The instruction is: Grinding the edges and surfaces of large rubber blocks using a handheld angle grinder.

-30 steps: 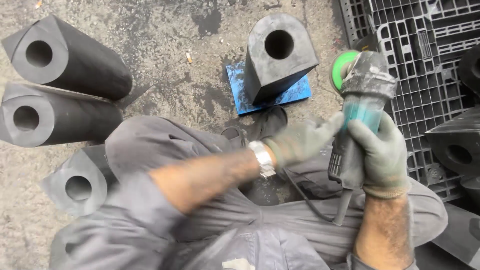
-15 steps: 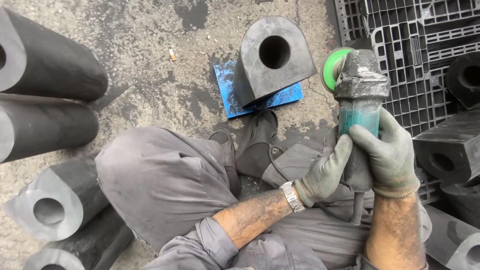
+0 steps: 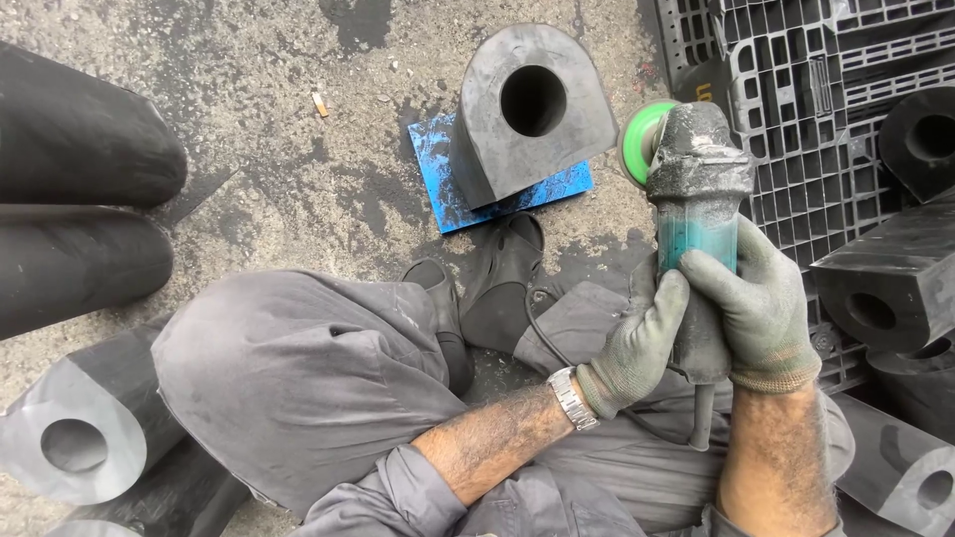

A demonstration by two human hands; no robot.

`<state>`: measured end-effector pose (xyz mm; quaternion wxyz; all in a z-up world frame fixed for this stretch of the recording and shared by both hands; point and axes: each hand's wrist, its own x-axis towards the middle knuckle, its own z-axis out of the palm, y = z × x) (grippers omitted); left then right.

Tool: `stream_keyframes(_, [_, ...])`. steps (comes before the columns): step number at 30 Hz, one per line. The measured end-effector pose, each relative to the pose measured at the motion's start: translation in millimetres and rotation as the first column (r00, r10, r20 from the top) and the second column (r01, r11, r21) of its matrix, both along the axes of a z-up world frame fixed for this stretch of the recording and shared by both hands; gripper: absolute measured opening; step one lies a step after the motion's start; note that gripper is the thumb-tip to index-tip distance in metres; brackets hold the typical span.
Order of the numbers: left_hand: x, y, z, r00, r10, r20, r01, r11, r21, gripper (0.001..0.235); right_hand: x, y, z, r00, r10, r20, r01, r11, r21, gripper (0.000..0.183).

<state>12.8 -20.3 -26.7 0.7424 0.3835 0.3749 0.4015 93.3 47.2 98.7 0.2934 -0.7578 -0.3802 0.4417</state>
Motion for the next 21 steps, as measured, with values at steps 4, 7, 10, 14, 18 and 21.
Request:
stream_keyframes(4, [-33.1,21.2,66.5,0.962,0.133,0.238,-0.072,0.966,-0.25,0.054,-9.2,1.8,2.2,0.993,-0.015,-0.113,0.01,0.999,-0.045,0.049])
stream_keyframes(7, [-33.9,8.2,68.1,0.944,0.264,0.199,-0.219,0.951,-0.219,0.052,-21.2,4.6,8.2,0.992,0.085,-0.094,-0.09,0.994,-0.054,0.054])
stream_keyframes(10, [-33.0,4.5,63.7,0.907,0.293,0.303,-0.203,0.934,-0.295,0.052,-25.4,7.0,11.8,0.973,0.225,0.046,-0.224,0.974,-0.042,0.058])
stream_keyframes(14, [-28.1,10.5,57.2,0.913,0.259,0.314,-0.144,0.926,-0.348,0.051,-25.1,3.2,10.9,0.992,0.077,-0.099,-0.084,0.994,-0.065,0.049])
stream_keyframes(18, [-41.4,8.0,74.8,0.952,0.241,0.188,-0.184,0.943,-0.279,0.054,-32.6,3.1,11.9,0.995,0.093,0.027,-0.091,0.994,-0.063,0.049])
stream_keyframes(21, [-48.6,2.5,82.4,0.919,0.311,0.244,-0.221,0.916,-0.335,0.057,-37.4,1.6,13.7,0.974,0.219,0.061,-0.215,0.975,-0.063,0.054])
